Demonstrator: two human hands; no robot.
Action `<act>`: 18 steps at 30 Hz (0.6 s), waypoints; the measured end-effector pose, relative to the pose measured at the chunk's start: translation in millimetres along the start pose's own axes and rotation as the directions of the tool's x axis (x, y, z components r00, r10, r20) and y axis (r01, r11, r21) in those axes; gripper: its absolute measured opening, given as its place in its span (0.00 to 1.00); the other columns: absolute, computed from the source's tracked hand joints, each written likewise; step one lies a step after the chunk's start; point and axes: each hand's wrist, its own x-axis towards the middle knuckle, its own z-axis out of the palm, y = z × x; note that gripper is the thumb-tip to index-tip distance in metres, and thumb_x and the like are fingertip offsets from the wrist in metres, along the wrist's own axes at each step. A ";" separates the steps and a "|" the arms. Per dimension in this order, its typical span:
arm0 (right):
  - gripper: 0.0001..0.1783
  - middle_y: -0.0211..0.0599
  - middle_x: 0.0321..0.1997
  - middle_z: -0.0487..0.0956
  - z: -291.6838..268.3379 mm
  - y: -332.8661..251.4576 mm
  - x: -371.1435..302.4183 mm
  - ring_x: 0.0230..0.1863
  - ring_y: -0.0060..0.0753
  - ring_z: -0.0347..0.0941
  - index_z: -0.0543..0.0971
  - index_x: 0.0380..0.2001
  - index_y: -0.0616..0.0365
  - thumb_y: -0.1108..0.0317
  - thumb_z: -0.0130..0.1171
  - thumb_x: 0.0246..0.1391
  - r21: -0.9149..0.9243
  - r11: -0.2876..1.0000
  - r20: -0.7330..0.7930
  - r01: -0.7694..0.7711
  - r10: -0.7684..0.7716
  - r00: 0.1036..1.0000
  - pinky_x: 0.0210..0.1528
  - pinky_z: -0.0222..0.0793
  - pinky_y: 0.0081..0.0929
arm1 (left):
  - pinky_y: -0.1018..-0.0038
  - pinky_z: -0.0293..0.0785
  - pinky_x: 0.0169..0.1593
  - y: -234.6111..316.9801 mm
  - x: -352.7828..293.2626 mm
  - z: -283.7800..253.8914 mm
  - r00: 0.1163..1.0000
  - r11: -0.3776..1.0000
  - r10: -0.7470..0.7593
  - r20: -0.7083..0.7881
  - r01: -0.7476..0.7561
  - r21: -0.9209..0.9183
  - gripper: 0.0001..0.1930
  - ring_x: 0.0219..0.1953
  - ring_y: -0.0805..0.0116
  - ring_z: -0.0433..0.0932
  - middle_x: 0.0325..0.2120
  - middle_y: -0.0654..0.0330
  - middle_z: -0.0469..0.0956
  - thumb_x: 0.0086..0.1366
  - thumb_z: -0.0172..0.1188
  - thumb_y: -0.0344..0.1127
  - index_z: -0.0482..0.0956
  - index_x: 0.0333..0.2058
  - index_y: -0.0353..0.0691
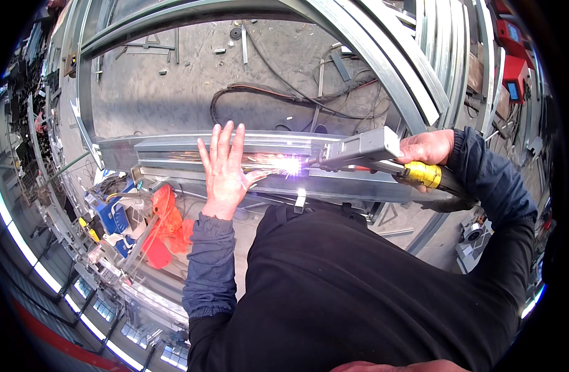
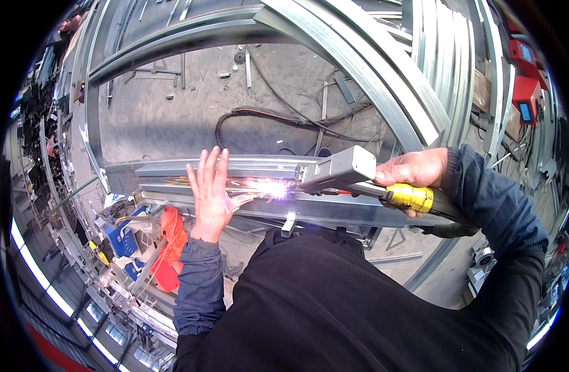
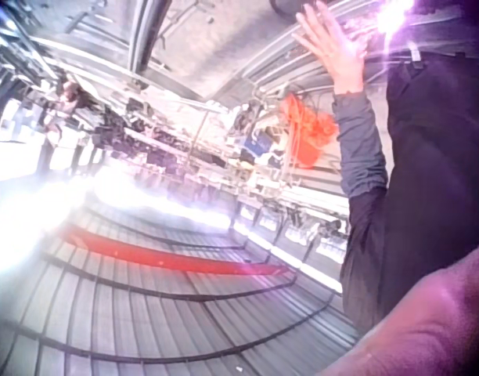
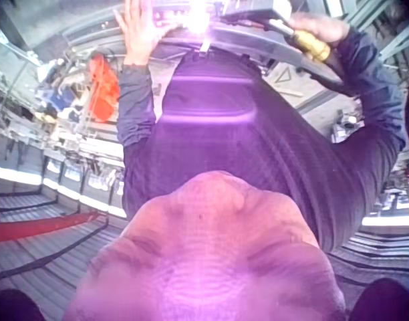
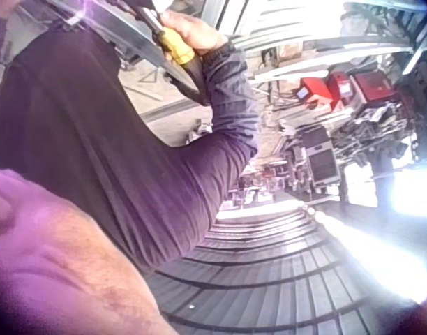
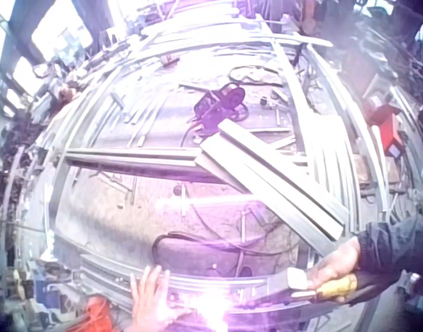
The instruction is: The person welds two aluminum profiles together using a handheld welding torch. They align the pieces, apply welds along the seam, and reposition the assembly to complete the joint.
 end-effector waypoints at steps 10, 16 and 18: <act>0.37 0.43 0.41 0.85 -4.4 2.4 -0.8 0.32 0.41 0.88 0.79 0.56 0.62 0.34 0.65 0.69 0.011 1.000 0.014 -0.011 0.010 1.000 0.35 0.87 0.37 | 0.32 0.40 0.83 -8.6 -1.5 4.2 0.997 0.997 0.079 0.004 -0.079 0.013 0.48 0.82 0.48 0.58 0.75 0.61 0.69 0.42 0.87 0.51 0.83 0.67 0.58; 0.36 0.40 0.38 0.84 -2.3 5.1 -1.0 0.27 0.35 0.85 0.75 0.61 0.56 0.34 0.62 0.72 0.000 1.000 0.000 0.002 -0.002 1.000 0.31 0.86 0.32 | 0.34 0.40 0.84 -9.5 -7.8 7.4 0.999 0.998 0.052 -0.007 -0.052 0.038 0.60 0.82 0.49 0.58 0.77 0.59 0.66 0.45 0.85 0.55 0.68 0.78 0.50; 0.36 0.41 0.38 0.84 -2.4 5.8 -1.6 0.27 0.35 0.85 0.75 0.61 0.56 0.33 0.62 0.72 -0.002 1.000 -0.002 0.011 -0.011 1.000 0.31 0.86 0.32 | 0.34 0.40 0.84 -9.1 -11.9 12.0 0.999 1.000 0.010 -0.045 -0.009 0.016 0.66 0.82 0.49 0.57 0.78 0.57 0.65 0.46 0.85 0.57 0.60 0.81 0.45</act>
